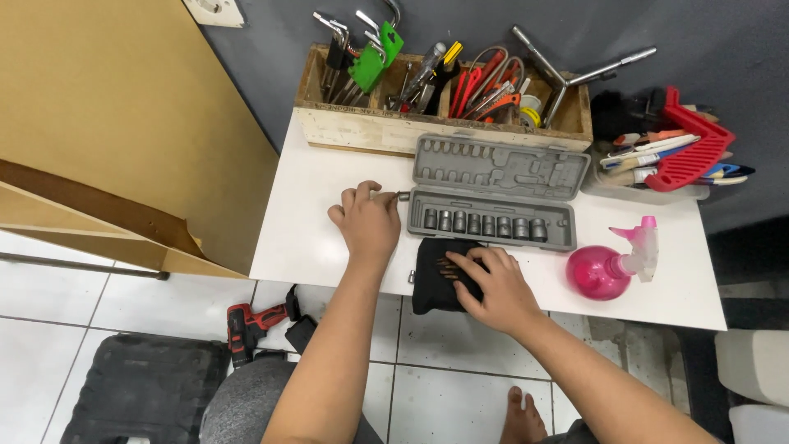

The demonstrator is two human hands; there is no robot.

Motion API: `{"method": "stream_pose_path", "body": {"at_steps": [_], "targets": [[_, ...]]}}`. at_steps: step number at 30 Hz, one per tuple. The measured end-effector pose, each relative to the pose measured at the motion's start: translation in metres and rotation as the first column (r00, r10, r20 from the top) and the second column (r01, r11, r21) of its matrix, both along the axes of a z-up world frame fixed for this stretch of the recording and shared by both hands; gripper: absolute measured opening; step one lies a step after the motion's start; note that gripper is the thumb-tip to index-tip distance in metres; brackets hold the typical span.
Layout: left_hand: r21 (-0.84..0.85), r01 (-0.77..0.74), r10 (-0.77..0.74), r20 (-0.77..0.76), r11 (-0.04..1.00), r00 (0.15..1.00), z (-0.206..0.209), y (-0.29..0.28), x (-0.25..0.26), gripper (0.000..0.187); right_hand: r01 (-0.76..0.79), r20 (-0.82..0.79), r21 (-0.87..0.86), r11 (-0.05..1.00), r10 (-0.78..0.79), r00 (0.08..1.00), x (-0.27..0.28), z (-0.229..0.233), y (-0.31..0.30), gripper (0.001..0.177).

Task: The person cleans small metal socket bits using a black cloth and a pink spray bottle. They pick up the bits from a tool case, spray them with liquid, wipe them thoroughly, and place them back into the case.

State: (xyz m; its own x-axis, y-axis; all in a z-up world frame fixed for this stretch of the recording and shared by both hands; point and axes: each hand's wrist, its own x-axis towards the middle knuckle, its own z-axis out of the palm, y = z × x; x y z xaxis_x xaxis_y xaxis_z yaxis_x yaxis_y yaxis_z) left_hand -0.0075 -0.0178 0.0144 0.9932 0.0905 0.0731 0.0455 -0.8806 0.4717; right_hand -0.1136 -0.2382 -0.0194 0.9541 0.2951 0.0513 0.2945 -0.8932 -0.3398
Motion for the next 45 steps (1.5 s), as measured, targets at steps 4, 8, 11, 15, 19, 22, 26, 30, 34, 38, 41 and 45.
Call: {"method": "stream_pose_path", "body": {"at_steps": [4,8,11,15,19,22,26,30,34,38,41,45], "targets": [[-0.028,-0.046,0.048,0.076,0.999,0.996,-0.001,0.003,-0.001,0.018,-0.006,-0.014,0.023,1.0,0.006,1.0,0.0,0.005,0.0,0.049],[-0.219,0.164,-0.108,0.249,0.962,0.963,0.024,-0.006,-0.019,0.014,0.014,-0.001,0.071,0.997,-0.014,1.0,0.001,0.001,-0.001,0.058],[-0.165,0.421,-0.353,0.331,0.892,0.875,0.011,-0.022,-0.039,0.011,0.021,0.037,0.129,0.991,-0.026,0.999,-0.003,0.0,-0.002,0.064],[-0.053,0.593,-0.576,0.186,0.803,0.796,-0.017,-0.04,-0.058,0.01,-0.026,0.201,0.118,0.993,0.002,0.98,-0.004,-0.008,-0.006,0.059],[-0.065,0.575,-0.559,0.169,0.816,0.812,-0.009,-0.032,-0.049,0.013,-0.046,0.238,0.11,0.993,0.019,0.971,-0.004,-0.011,-0.005,0.052],[-0.191,0.499,-0.45,0.248,0.845,0.858,0.0,-0.017,-0.034,0.014,-0.034,0.204,0.057,0.998,0.022,0.979,-0.005,-0.009,-0.003,0.043],[-0.17,0.192,-0.156,0.207,0.966,0.966,-0.001,0.003,-0.01,0.017,-0.019,0.162,0.061,0.998,0.009,0.987,-0.005,-0.005,-0.001,0.042],[-0.092,0.04,-0.029,0.125,0.995,0.992,-0.008,0.008,0.002,0.022,-0.014,0.151,0.062,0.998,0.004,0.989,-0.006,-0.003,-0.002,0.04],[-0.105,0.048,-0.04,0.076,0.993,0.996,-0.013,0.001,0.012,0.021,0.0,0.135,0.092,0.996,-0.013,0.991,-0.005,0.0,0.001,0.043],[-0.093,0.019,-0.02,-0.002,0.995,1.0,-0.014,-0.004,0.022,0.021,0.003,0.133,0.101,0.995,-0.017,0.991,-0.004,-0.003,0.0,0.047],[-0.108,0.021,-0.025,-0.039,0.994,0.999,-0.014,-0.007,0.025,0.021,0.004,0.129,0.107,0.994,-0.018,0.991,-0.003,-0.007,-0.002,0.047],[-0.135,0.088,-0.096,-0.052,0.987,0.994,-0.009,-0.006,0.022,0.021,-0.003,0.104,0.114,0.994,-0.009,0.994,-0.002,-0.004,-0.002,0.049]]}}
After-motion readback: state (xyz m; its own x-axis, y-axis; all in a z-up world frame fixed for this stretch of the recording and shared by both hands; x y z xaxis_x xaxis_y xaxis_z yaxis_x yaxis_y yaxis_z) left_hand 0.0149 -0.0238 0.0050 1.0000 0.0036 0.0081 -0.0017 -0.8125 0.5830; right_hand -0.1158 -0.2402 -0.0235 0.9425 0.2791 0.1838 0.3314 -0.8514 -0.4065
